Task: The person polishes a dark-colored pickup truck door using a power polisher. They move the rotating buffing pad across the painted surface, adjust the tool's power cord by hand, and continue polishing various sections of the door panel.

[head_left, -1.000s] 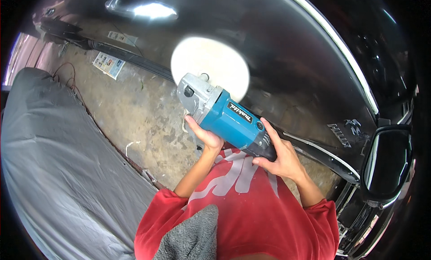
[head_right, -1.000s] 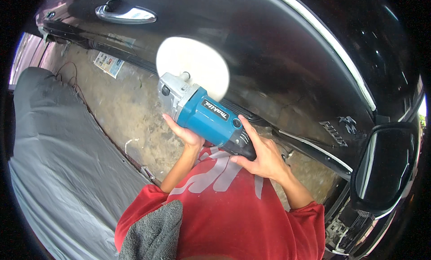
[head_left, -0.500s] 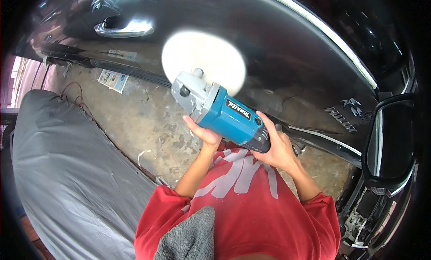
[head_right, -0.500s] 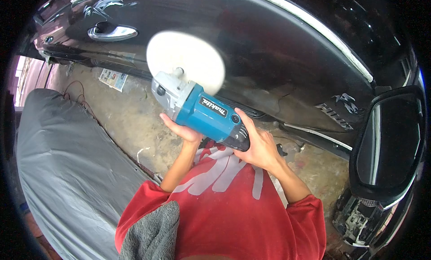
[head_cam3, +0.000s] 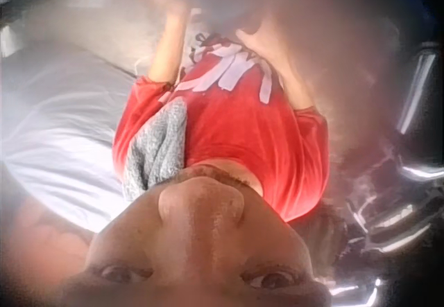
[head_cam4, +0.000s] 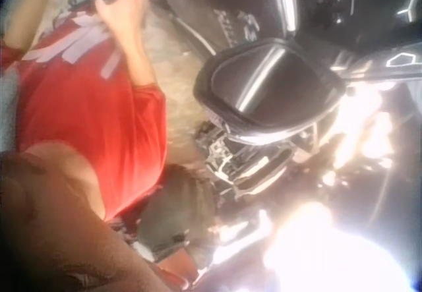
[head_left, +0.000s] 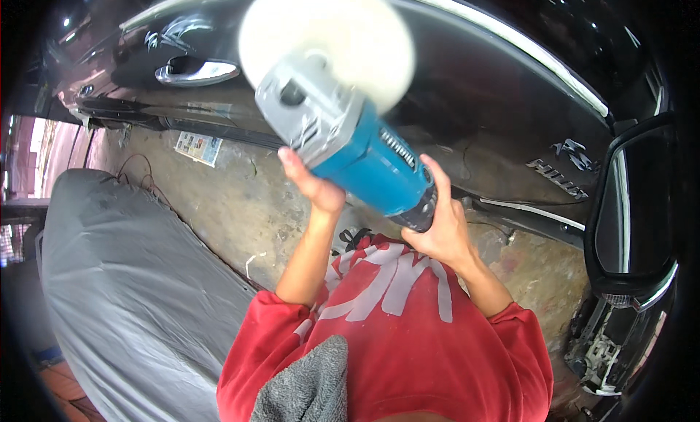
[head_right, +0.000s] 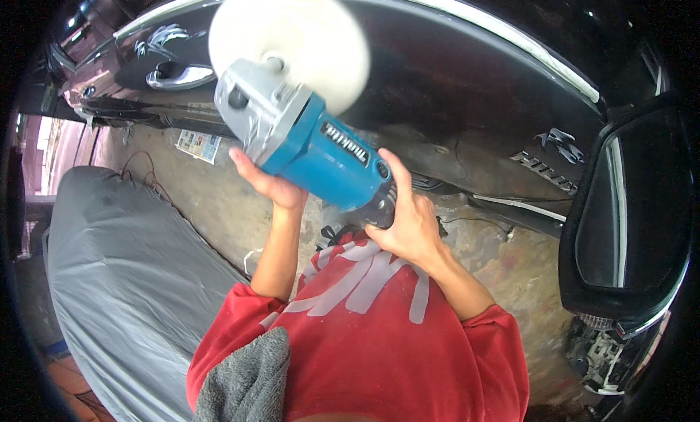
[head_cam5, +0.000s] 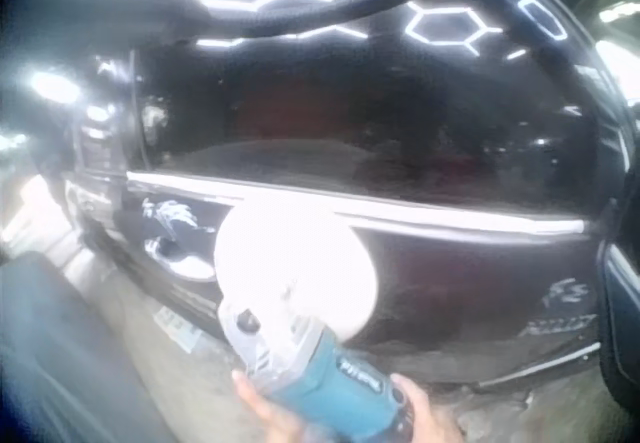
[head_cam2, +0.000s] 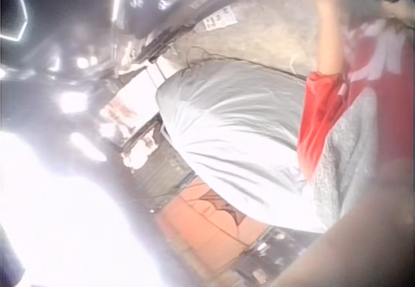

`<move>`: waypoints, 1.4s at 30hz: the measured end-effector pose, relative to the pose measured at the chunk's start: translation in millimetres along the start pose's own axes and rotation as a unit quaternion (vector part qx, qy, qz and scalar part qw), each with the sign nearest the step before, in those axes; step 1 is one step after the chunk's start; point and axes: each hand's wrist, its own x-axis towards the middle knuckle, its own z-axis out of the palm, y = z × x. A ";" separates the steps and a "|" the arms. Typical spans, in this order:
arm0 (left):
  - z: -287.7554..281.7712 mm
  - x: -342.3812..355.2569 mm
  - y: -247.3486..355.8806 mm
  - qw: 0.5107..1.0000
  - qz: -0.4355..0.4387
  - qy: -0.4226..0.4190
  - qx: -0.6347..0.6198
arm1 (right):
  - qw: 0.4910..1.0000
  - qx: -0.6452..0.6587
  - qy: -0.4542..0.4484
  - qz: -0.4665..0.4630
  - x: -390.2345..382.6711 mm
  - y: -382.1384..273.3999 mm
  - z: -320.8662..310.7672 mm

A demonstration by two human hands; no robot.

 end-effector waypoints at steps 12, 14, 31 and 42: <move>-28.5 -16.8 -29.1 0.995 0.006 0.082 -0.047 | 0.994 -0.031 -0.091 0.056 -6.2 27.6 23.2; -10.9 -11.2 -4.7 1.000 0.005 0.005 0.009 | 0.999 0.053 -0.005 0.009 -9.0 25.4 25.9; -6.4 7.5 2.4 0.963 0.070 -0.185 0.185 | 0.975 0.149 0.164 -0.019 -17.3 23.6 64.6; -56.2 69.1 51.2 0.996 0.072 -0.030 0.052 | 0.990 0.138 -0.003 0.004 41.8 -23.7 102.5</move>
